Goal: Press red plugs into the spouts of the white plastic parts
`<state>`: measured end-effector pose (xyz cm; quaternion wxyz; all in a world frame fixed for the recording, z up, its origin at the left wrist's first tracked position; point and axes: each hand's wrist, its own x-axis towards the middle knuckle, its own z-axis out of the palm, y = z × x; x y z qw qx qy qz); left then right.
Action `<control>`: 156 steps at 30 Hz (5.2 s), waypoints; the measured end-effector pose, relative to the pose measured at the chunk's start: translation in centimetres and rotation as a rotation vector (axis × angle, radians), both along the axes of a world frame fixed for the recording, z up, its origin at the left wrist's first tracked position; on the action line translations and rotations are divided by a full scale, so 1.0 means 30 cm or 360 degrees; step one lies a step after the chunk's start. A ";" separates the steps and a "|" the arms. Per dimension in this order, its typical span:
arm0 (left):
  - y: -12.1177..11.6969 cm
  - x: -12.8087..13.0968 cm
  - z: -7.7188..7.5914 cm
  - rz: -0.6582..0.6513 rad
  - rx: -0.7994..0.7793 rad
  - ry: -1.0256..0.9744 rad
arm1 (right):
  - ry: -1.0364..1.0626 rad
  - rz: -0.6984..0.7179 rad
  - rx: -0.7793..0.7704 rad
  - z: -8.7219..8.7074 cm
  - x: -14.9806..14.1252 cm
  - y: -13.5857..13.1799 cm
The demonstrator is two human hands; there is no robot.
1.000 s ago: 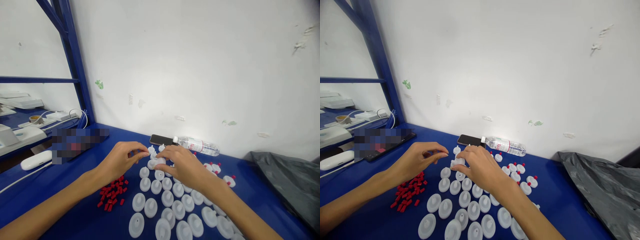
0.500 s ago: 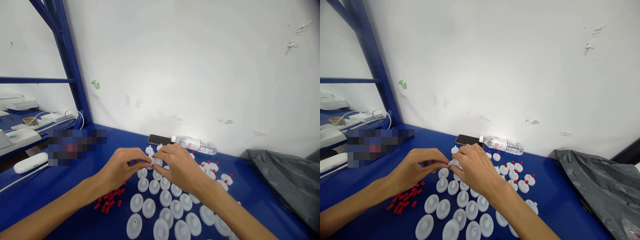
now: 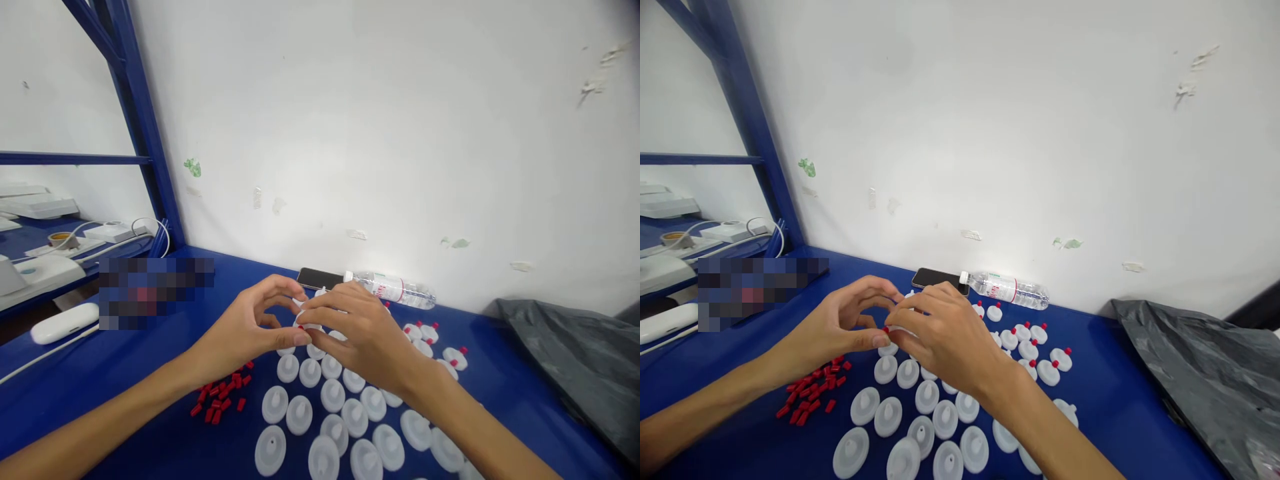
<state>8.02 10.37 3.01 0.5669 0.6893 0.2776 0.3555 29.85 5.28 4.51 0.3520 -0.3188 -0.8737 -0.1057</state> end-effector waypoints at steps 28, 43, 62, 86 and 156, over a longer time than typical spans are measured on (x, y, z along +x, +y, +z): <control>0.017 -0.009 0.023 -0.0018 0.0048 0.0227 | 0.0351 -0.0274 -0.0362 0.031 0.010 -0.007; 0.049 -0.126 0.094 -0.0462 0.0583 0.1477 | 0.0042 -0.0734 -0.0849 -0.098 0.130 0.101; 0.092 -0.127 0.051 -0.0265 0.0762 0.1337 | -0.0093 -0.0635 -0.0701 -0.133 0.173 0.111; 0.060 -0.038 0.038 0.0128 0.0194 0.0340 | 0.0018 -0.0284 -0.0771 -0.002 -0.015 -0.016; 0.054 -0.115 0.081 -0.0681 0.0358 0.1489 | -0.0100 -0.0866 -0.0720 -0.102 0.203 0.129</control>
